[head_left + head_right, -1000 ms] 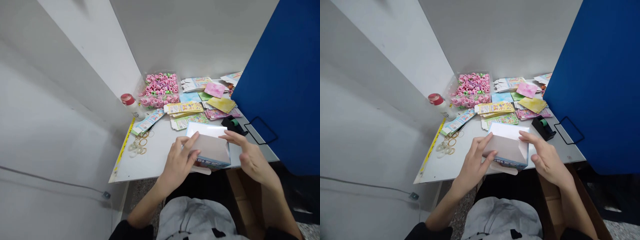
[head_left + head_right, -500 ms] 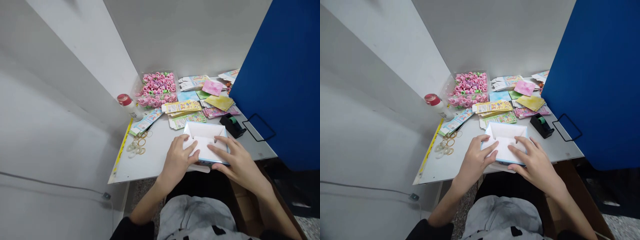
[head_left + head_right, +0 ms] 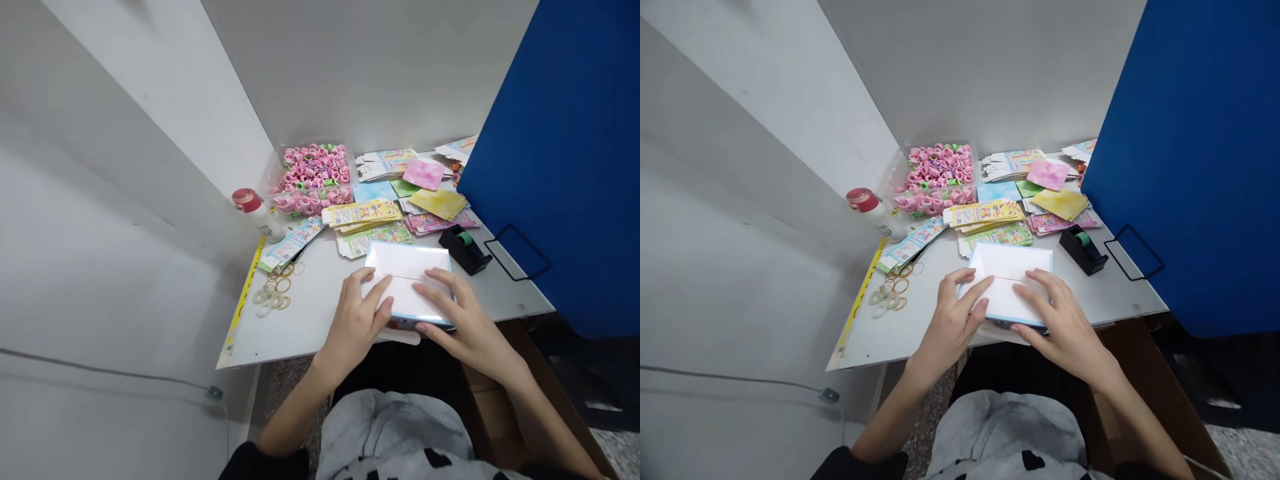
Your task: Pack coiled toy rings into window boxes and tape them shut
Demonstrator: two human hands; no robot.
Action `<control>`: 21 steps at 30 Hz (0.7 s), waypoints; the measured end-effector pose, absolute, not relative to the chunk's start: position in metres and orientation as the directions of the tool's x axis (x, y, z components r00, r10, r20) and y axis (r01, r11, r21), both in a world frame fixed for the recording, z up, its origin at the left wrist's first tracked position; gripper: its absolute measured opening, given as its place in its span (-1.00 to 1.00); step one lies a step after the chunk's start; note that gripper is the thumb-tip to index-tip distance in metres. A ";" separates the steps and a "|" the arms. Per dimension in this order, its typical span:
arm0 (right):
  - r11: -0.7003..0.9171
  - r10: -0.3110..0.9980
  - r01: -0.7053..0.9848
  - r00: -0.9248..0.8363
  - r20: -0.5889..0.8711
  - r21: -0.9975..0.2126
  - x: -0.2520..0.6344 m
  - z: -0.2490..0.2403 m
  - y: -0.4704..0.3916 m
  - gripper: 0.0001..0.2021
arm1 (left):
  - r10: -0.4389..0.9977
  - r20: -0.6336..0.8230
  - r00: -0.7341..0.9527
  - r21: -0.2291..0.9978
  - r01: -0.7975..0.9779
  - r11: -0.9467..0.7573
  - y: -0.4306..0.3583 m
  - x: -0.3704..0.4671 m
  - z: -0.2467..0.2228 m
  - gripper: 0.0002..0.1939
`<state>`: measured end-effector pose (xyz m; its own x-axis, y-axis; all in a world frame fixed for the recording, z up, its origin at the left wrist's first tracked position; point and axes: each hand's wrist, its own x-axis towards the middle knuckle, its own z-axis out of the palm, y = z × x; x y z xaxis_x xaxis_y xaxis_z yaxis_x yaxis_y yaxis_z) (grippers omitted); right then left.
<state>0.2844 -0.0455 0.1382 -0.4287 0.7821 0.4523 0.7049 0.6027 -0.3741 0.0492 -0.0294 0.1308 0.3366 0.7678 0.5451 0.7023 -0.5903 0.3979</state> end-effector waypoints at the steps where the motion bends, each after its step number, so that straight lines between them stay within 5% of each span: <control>1: 0.588 0.794 0.705 -0.411 0.447 -0.396 0.285 0.136 -0.046 -0.42 | 0.762 0.547 0.346 0.393 0.698 -0.599 -0.030 0.049 0.130 -0.57; 5: 0.586 0.797 0.668 -0.373 0.475 -0.459 0.287 0.126 -0.047 -0.30 | 0.744 0.529 0.407 0.368 0.680 -0.634 -0.029 0.044 0.130 -0.21; 9: 0.608 0.754 0.625 -0.262 0.603 -0.490 0.287 0.120 -0.046 -0.27 | 0.752 0.525 0.399 0.477 0.594 -0.648 -0.023 0.027 0.130 -0.35; 13: 0.655 0.499 0.584 0.142 0.855 -0.480 0.288 0.116 -0.049 -0.41 | 0.759 0.651 -0.010 0.642 0.542 -0.543 -0.013 -0.015 0.129 -0.52; 17: 0.631 0.180 0.665 0.374 0.910 -0.398 0.292 0.111 -0.058 -0.54 | 0.645 0.485 -0.590 0.855 0.167 -0.491 -0.001 -0.055 0.118 -0.50; 19: 0.636 0.292 0.640 0.317 0.902 -0.431 0.289 0.108 -0.059 -0.62 | 0.638 0.315 -0.702 0.859 -0.075 -0.506 0.005 -0.061 0.106 -0.44; 21: 0.633 0.547 0.561 0.165 0.821 -0.534 0.279 0.101 -0.055 -0.70 | 0.691 0.139 -0.710 0.842 -0.283 -0.460 0.007 -0.052 0.088 -0.36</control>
